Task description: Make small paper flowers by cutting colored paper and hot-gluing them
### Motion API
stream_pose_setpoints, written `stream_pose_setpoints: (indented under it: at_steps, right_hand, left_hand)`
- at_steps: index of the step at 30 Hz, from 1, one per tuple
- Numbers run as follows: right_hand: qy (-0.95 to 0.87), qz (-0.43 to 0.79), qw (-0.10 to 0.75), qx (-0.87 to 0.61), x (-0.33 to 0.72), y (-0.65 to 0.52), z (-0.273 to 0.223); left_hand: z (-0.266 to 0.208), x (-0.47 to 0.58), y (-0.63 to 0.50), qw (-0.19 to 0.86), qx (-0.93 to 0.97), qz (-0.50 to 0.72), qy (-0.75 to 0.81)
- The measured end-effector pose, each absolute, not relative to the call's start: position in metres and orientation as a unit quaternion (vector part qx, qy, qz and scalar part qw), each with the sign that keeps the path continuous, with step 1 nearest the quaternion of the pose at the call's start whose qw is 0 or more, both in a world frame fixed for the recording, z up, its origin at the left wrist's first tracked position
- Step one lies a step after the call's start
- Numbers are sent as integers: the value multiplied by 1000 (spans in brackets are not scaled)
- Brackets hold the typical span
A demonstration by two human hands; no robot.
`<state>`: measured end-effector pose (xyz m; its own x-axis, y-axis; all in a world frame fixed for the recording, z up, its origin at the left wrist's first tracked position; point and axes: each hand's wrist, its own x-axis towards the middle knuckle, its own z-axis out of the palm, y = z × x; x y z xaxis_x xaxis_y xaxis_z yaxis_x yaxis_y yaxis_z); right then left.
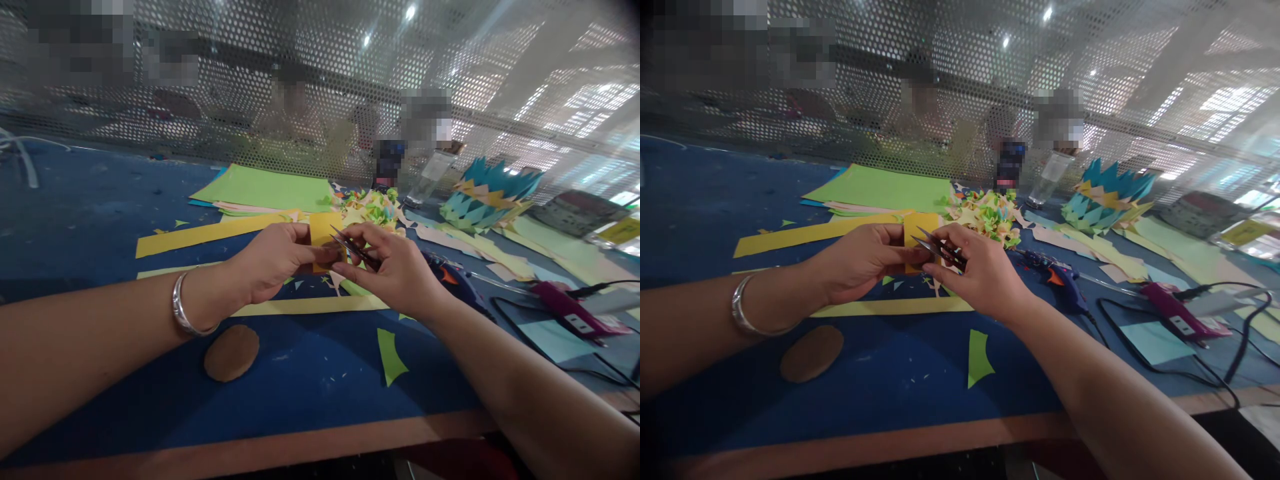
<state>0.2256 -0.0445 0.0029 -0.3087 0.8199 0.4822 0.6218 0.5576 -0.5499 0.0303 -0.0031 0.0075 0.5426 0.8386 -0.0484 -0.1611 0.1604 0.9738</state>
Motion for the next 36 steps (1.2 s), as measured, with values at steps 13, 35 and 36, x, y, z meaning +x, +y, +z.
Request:
stream_pose_setpoints:
  at_steps: [13, 35, 36]
  right_hand:
    - [-735, 169, 457, -471, 230, -38, -3]
    - [-690, 233, 517, -450, 224, -42, 6]
    - [-688, 237, 514, -453, 225, -41, 7]
  left_hand:
    - [3, 29, -3, 632, 608, 393, 276]
    - [9, 30, -7, 693, 508, 397, 321]
    - [9, 30, -6, 688, 507, 407, 321]
